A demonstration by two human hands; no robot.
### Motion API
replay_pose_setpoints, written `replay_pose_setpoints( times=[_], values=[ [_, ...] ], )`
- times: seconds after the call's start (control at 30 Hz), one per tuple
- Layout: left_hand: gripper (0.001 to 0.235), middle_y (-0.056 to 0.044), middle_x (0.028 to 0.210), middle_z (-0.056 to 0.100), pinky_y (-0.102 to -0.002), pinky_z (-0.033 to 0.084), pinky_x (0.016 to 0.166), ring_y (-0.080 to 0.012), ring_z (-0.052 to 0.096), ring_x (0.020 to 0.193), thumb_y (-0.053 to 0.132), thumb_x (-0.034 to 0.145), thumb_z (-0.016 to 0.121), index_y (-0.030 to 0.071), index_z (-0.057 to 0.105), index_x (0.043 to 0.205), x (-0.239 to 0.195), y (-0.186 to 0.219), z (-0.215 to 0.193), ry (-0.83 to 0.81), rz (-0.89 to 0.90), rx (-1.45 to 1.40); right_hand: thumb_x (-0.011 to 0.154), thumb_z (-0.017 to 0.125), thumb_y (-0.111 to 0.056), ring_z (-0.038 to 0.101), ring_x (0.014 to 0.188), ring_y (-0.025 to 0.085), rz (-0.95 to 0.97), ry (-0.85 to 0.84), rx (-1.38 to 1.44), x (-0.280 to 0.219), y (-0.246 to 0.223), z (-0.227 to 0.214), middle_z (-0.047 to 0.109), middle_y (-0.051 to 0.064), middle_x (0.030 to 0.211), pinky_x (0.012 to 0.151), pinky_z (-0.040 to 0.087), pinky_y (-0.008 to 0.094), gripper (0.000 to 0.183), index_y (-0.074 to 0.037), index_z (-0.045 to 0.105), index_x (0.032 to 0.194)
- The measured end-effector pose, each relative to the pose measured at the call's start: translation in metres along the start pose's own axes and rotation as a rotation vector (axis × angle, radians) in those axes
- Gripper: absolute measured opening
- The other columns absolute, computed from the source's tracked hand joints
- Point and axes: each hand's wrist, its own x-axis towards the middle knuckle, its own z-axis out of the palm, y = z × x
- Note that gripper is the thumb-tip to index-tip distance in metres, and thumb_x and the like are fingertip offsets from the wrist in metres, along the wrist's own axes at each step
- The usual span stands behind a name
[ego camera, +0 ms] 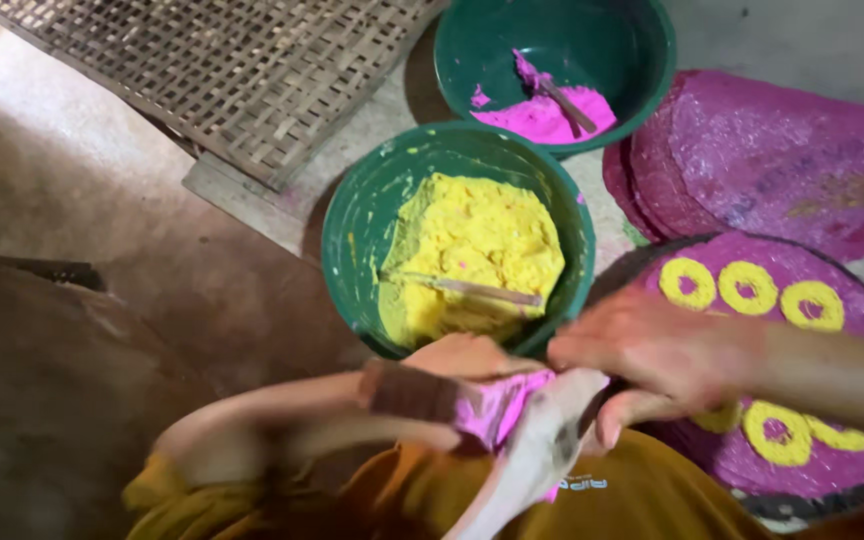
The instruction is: The person uses a manual press to form yellow dough into ring shapes on a pink glittery mat. They then fill the centers of the rings with pink dough using the same press. The finished pieces are arranged on a tray and placed into a steamer.
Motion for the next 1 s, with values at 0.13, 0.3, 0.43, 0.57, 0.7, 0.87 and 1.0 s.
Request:
replay_pose_setpoints(
  times=[0.13, 0.3, 0.43, 0.57, 0.7, 0.87, 1.0],
  values=[
    [0.037, -0.015, 0.083, 0.070, -0.053, 0.055, 0.065, -0.0384, 0.072, 0.073, 0.030, 0.096, 0.058, 0.015, 0.058, 0.131, -0.026, -0.008, -0.002, 0.032, -0.004, 0.206, 0.110, 0.054, -0.039, 0.071, 0.083, 0.034, 0.042, 0.042, 0.636, 0.013, -0.003, 0.027, 0.068, 0.013, 0.088, 0.069, 0.053, 0.043, 0.038, -0.003, 0.062, 0.103],
    [0.039, -0.013, 0.093, 0.071, -0.050, 0.055, 0.070, -0.0358, 0.071, 0.082, 0.037, 0.092, 0.056, 0.012, 0.059, 0.123, -0.046, -0.062, -0.018, 0.042, -0.046, 0.040, 0.110, 0.056, -0.040, 0.072, 0.082, 0.036, 0.161, 0.063, 0.733, 0.007, 0.022, 0.043, 0.068, 0.014, 0.085, 0.067, 0.051, 0.045, 0.040, -0.001, 0.061, 0.106],
    [0.055, -0.013, 0.115, 0.067, -0.044, 0.053, 0.083, -0.0287, 0.067, 0.102, 0.042, 0.090, 0.063, 0.006, 0.055, 0.131, -0.048, -0.140, -0.054, 0.053, -0.085, -0.308, 0.100, 0.062, -0.044, 0.066, 0.072, 0.033, 0.164, 0.225, 0.284, 0.001, 0.044, 0.008, 0.061, 0.011, 0.076, 0.060, 0.048, 0.045, 0.038, -0.007, 0.059, 0.089],
    [0.072, -0.012, 0.137, 0.062, -0.038, 0.051, 0.095, -0.0216, 0.063, 0.121, 0.047, 0.087, 0.069, 0.000, 0.052, 0.138, -0.039, -0.205, -0.078, 0.094, 0.091, -0.998, 0.097, 0.068, -0.036, 0.059, 0.066, 0.013, 0.118, 0.196, -0.817, 0.006, 0.099, -0.046, 0.059, -0.001, 0.075, 0.056, 0.045, 0.032, 0.020, -0.018, 0.062, 0.092],
    [0.071, -0.008, 0.123, 0.064, -0.034, 0.054, 0.103, -0.0167, 0.063, 0.114, 0.037, 0.090, 0.072, -0.004, 0.053, 0.146, 0.018, -0.232, -0.056, 0.124, 0.434, -1.493, 0.086, 0.072, -0.025, 0.067, 0.102, 0.023, 0.052, 0.364, -1.210, 0.018, 0.175, -0.091, 0.067, 0.004, 0.107, 0.091, 0.054, 0.040, 0.026, -0.019, 0.065, 0.110],
    [0.029, -0.005, 0.087, 0.061, -0.036, 0.054, 0.068, -0.0181, 0.064, 0.079, 0.019, 0.086, 0.072, 0.005, 0.064, 0.111, 0.122, -0.312, -0.058, 0.852, -0.042, -1.589, 0.097, 0.065, -0.020, 0.060, 0.118, 0.038, 0.679, 0.961, -0.557, 0.039, 0.310, -0.087, 0.061, 0.020, 0.131, 0.094, 0.053, 0.046, 0.038, -0.006, 0.062, 0.133],
    [0.017, -0.002, 0.094, 0.066, -0.032, 0.054, 0.075, -0.0143, 0.065, 0.087, 0.018, 0.096, 0.069, 0.005, 0.067, 0.107, 0.197, -0.397, -0.080, 1.338, 0.068, -1.040, 0.087, 0.063, -0.013, 0.069, 0.096, 0.043, 1.248, 0.541, -0.551, 0.032, 0.442, -0.024, 0.069, 0.023, 0.105, 0.081, 0.056, 0.054, 0.016, -0.004, 0.075, 0.091]
  ],
)
